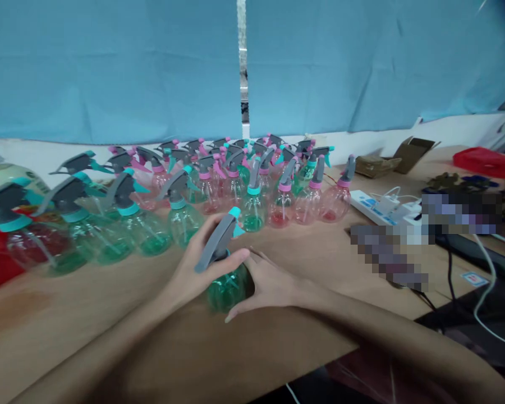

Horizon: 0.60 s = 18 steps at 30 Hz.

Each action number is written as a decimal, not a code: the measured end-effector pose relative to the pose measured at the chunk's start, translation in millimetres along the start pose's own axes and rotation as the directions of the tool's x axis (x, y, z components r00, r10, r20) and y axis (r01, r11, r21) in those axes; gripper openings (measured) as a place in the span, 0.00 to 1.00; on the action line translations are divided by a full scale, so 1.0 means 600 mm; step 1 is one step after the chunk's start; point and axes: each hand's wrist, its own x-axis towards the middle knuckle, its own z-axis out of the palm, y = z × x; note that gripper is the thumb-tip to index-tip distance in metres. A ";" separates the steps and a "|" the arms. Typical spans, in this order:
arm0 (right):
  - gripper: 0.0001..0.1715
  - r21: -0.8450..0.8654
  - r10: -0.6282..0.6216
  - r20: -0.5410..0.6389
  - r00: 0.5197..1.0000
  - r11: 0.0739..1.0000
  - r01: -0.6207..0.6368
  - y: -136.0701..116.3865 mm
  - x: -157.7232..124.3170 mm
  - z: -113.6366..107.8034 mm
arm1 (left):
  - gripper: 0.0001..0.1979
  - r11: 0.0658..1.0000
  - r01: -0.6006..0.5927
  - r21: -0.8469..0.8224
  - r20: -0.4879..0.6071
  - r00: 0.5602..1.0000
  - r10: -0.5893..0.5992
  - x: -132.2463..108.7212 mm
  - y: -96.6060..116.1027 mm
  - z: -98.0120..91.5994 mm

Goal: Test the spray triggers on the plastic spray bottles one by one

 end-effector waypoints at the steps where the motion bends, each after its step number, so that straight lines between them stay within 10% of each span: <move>1: 0.65 -0.007 -0.009 -0.002 1.000 1.000 0.009 0.002 0.003 0.000 | 0.19 1.000 -0.006 -0.012 0.008 1.000 0.006 0.004 -0.004 0.001; 7: 0.61 -0.177 -0.076 0.065 0.995 0.980 0.086 0.059 -0.001 -0.011 | 0.11 0.995 -0.097 0.000 -0.023 0.995 0.097 0.008 -0.021 0.001; 18: 0.21 -0.333 -0.059 -0.111 0.992 0.943 0.019 0.154 -0.059 -0.052 | 0.12 0.989 -0.141 0.039 0.007 0.990 0.141 0.011 -0.001 -0.003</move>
